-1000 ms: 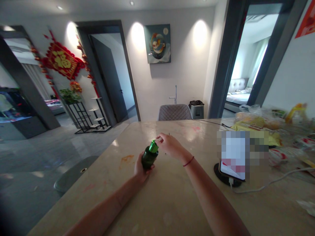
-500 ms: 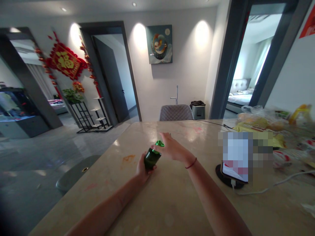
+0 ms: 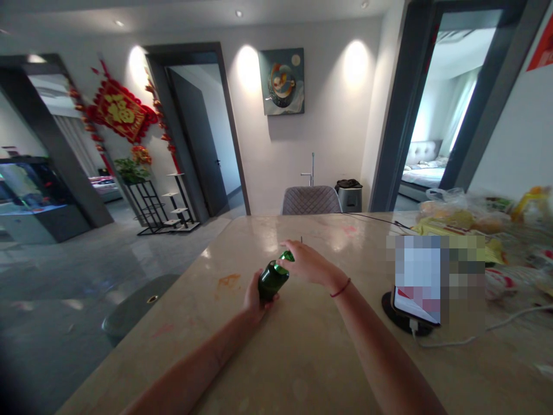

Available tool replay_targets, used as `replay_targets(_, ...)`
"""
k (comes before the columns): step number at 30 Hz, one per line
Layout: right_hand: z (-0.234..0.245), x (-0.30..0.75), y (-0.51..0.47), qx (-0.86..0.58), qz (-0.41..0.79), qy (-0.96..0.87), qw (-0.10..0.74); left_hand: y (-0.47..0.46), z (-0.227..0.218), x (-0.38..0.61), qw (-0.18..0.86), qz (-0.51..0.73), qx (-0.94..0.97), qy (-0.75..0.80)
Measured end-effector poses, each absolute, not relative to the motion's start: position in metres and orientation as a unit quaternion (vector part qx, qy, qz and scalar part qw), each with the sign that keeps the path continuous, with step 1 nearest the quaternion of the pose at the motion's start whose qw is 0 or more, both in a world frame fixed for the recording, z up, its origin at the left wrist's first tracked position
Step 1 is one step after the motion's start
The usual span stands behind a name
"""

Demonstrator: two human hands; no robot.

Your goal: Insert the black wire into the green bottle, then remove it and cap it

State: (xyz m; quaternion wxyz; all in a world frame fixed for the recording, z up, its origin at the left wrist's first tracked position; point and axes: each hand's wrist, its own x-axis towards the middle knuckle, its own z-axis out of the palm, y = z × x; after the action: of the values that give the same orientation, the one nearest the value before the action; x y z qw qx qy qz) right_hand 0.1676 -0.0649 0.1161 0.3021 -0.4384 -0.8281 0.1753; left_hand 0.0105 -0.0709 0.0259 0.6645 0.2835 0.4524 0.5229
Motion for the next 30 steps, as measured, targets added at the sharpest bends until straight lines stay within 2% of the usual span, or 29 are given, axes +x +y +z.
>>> replay_targets(7,0.118,0.173,-0.072,-0.391,0.177,-0.848,0.312,-0.07,0.025,0.01,0.667,0.523,0.296,0.44)
replay_targets(11,0.117,0.172,-0.071,-0.437,0.203,-0.823,0.3,-0.072,0.027,0.01,0.663,0.527,0.302,0.438)
replay_targets(15,0.118,0.173,-0.071,-0.478,0.181,-0.816,0.272,-0.073,0.027,0.01,0.665,0.515,0.314,0.441)
replay_targets(30,0.126,0.187,-0.069,-0.348,0.174,-0.874,0.293,-0.069,0.024,0.011,0.668,0.511,0.309,0.445)
